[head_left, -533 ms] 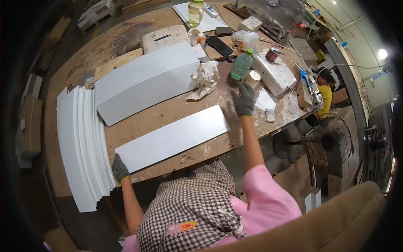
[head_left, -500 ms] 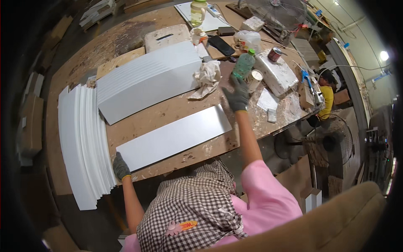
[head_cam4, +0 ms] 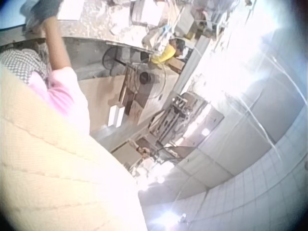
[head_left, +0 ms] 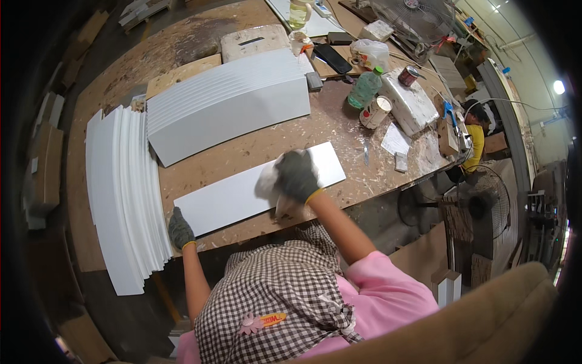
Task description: The person wipes a white rectangular panel with a cloth, handling the panel one at a time and placing it on a stack of other panels.
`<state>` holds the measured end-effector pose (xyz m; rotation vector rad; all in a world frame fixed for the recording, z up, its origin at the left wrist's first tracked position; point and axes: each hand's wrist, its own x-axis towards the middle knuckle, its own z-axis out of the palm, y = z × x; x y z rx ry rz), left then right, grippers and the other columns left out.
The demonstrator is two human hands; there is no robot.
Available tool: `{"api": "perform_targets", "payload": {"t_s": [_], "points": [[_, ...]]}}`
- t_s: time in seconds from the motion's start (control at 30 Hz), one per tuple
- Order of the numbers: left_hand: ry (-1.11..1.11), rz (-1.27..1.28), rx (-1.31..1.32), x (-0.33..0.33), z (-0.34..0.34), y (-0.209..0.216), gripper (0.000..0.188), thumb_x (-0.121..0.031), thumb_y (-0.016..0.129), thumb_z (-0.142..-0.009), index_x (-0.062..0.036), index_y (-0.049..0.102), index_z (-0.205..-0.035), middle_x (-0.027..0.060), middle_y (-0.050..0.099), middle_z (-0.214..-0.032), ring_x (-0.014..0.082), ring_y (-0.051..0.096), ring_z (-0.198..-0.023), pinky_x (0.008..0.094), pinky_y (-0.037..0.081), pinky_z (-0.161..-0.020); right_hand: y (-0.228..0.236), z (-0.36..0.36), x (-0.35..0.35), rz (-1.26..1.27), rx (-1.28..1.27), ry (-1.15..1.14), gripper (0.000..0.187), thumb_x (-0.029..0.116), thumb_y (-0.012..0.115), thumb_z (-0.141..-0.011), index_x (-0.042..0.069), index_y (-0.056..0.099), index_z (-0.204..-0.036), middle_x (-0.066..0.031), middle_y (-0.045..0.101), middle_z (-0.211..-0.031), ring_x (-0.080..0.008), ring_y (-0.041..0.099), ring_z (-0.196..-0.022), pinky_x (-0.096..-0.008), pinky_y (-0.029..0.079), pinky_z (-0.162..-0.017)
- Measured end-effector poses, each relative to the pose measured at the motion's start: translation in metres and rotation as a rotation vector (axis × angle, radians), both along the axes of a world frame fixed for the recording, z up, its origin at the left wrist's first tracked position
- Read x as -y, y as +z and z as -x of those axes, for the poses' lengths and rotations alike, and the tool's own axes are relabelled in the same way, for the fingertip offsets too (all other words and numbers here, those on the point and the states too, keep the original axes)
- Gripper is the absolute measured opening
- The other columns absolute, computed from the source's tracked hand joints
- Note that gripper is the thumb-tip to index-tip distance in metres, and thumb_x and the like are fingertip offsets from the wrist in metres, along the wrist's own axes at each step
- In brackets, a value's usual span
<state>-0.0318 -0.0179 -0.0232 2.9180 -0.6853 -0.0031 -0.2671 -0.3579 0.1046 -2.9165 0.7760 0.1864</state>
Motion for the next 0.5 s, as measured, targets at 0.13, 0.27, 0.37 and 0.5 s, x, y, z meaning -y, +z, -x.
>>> {"api": "perform_targets", "payload": {"t_s": [0.13, 0.27, 0.37, 0.5], "points": [[0.337, 0.274, -0.289, 0.031, 0.015, 0.038, 0.054, -0.042, 0.031, -0.099, -0.0013, 0.061, -0.117, 0.0187, 0.063, -0.116, 0.0329, 0.057, -0.111, 0.0405, 0.04, -0.099, -0.084, 0.054, -0.007, 0.077, 0.287, 0.091, 0.069, 0.045, 0.05, -0.086, 0.009, 0.035, -0.144, -0.0125, 0.032, -0.149, -0.0264, 0.02, -0.142, -0.0475, 0.006, -0.116], [0.296, 0.268, -0.198, 0.012, 0.006, 0.016, 0.059, -0.047, 0.032, -0.097, 0.0002, 0.062, -0.115, 0.0192, 0.063, -0.116, 0.0341, 0.056, -0.113, 0.0391, 0.039, -0.1, -0.108, 0.089, 0.101, -0.21, 0.44, -0.269, 0.055, 0.025, 0.043, -0.091, 0.008, 0.036, -0.143, -0.0097, 0.034, -0.149, -0.0222, 0.027, -0.14, -0.0339, 0.019, -0.115], [0.067, 0.229, -0.018, -0.018, -0.017, -0.027, 0.057, -0.046, 0.035, -0.097, 0.0008, 0.062, -0.116, 0.0198, 0.064, -0.113, 0.034, 0.058, -0.11, 0.0378, 0.04, -0.099, -0.1, 0.115, 0.172, -0.196, 0.232, -0.491, 0.036, 0.025, 0.061, -0.079, 0.007, 0.063, -0.11, -0.0215, 0.063, -0.107, -0.0366, 0.062, -0.097, -0.0405, 0.049, -0.086], [0.332, 0.447, -0.604, -0.028, -0.028, 0.006, 0.04, -0.031, 0.04, -0.1, 0.0, 0.058, -0.118, 0.0146, 0.065, -0.106, 0.0254, 0.064, -0.094, 0.037, 0.051, -0.085, -0.084, 0.142, 0.176, -0.672, 0.969, -0.911, 0.039, 0.035, 0.062, -0.084, 0.004, 0.062, -0.107, -0.0239, 0.064, -0.104, -0.0362, 0.063, -0.096, -0.0408, 0.05, -0.08]]}}
